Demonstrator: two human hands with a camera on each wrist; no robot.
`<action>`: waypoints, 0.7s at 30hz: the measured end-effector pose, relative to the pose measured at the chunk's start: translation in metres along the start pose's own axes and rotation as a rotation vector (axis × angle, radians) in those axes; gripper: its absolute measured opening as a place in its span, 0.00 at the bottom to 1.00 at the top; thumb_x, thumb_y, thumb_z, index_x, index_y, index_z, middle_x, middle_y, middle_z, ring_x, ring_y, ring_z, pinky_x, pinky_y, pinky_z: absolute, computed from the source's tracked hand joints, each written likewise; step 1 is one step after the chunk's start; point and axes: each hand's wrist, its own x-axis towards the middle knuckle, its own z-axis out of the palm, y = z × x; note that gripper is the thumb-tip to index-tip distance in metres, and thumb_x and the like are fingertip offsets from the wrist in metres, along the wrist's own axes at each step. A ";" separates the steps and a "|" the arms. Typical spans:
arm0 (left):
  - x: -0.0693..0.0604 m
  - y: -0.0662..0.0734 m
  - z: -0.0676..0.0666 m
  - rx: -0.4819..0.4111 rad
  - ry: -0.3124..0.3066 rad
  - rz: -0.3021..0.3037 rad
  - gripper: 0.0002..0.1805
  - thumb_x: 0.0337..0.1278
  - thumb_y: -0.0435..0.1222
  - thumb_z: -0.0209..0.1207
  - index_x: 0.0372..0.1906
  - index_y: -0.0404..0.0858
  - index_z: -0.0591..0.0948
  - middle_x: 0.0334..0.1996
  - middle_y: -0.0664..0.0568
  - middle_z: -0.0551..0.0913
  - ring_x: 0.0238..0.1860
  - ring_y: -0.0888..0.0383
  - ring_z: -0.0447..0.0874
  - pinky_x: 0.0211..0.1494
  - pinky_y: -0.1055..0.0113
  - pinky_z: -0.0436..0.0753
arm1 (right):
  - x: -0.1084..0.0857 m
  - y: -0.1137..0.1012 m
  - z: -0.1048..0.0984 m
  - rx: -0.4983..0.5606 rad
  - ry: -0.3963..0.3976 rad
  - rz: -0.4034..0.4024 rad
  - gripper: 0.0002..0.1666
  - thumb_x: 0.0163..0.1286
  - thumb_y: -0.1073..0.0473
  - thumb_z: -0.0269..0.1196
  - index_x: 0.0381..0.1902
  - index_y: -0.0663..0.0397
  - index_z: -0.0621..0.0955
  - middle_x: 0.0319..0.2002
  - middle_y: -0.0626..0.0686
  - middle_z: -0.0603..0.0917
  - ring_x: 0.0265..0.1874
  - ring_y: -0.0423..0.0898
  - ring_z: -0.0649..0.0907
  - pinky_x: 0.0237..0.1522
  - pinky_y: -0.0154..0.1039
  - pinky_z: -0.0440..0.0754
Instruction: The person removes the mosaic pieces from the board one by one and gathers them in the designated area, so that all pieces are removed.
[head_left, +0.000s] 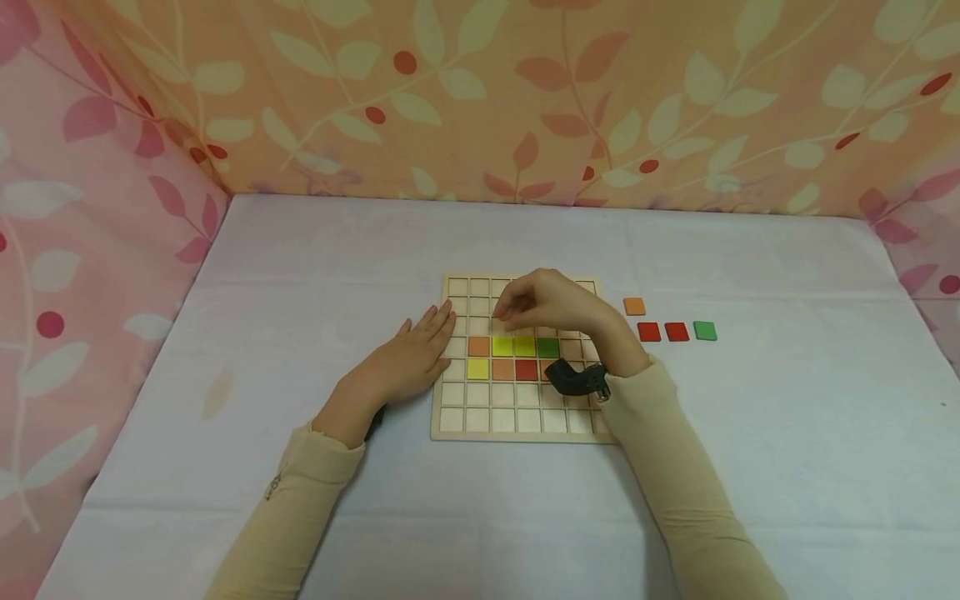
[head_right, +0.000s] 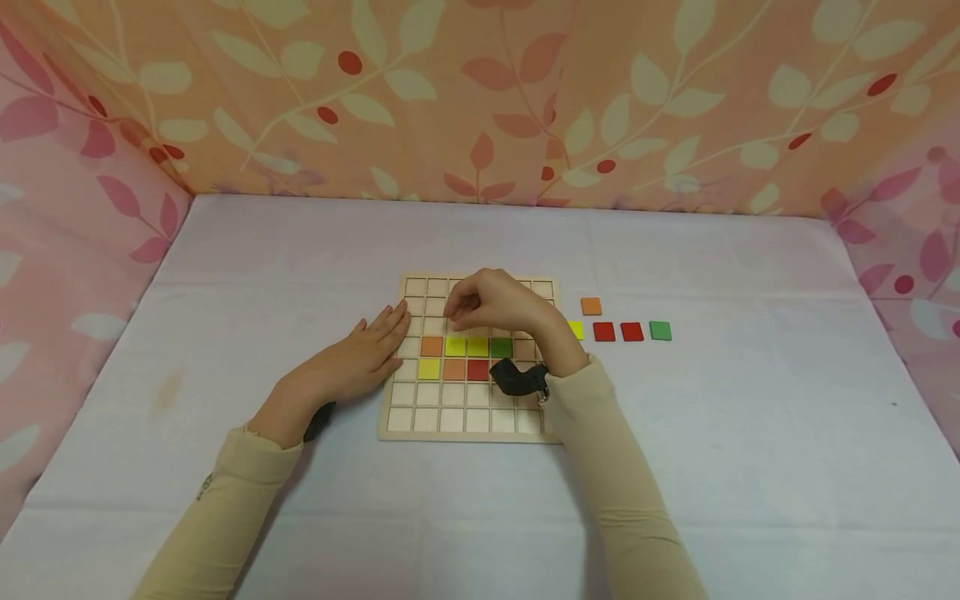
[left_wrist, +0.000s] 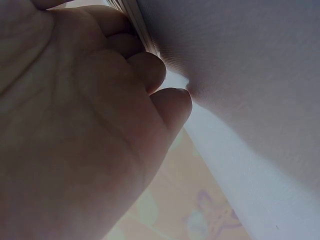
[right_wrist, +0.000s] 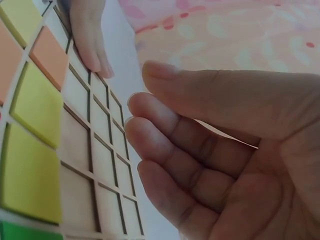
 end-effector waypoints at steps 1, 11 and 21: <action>0.000 0.000 0.001 0.000 0.000 0.000 0.35 0.71 0.40 0.45 0.73 0.30 0.45 0.74 0.42 0.36 0.74 0.47 0.35 0.70 0.45 0.47 | 0.001 0.001 0.001 0.005 -0.006 0.000 0.07 0.59 0.70 0.66 0.37 0.67 0.83 0.34 0.58 0.85 0.32 0.46 0.83 0.38 0.38 0.81; 0.000 0.001 0.001 -0.010 -0.002 -0.016 0.35 0.71 0.40 0.45 0.73 0.32 0.44 0.74 0.44 0.36 0.74 0.49 0.34 0.71 0.46 0.46 | 0.012 0.007 0.017 -0.010 -0.058 -0.011 0.07 0.59 0.70 0.66 0.37 0.64 0.84 0.32 0.52 0.85 0.31 0.43 0.82 0.39 0.36 0.81; -0.001 0.000 0.002 -0.010 0.002 -0.014 0.36 0.71 0.41 0.45 0.73 0.32 0.44 0.74 0.45 0.36 0.74 0.49 0.34 0.71 0.46 0.46 | 0.018 0.014 0.026 -0.030 -0.052 0.023 0.07 0.57 0.66 0.69 0.35 0.61 0.84 0.32 0.50 0.85 0.30 0.42 0.82 0.38 0.35 0.80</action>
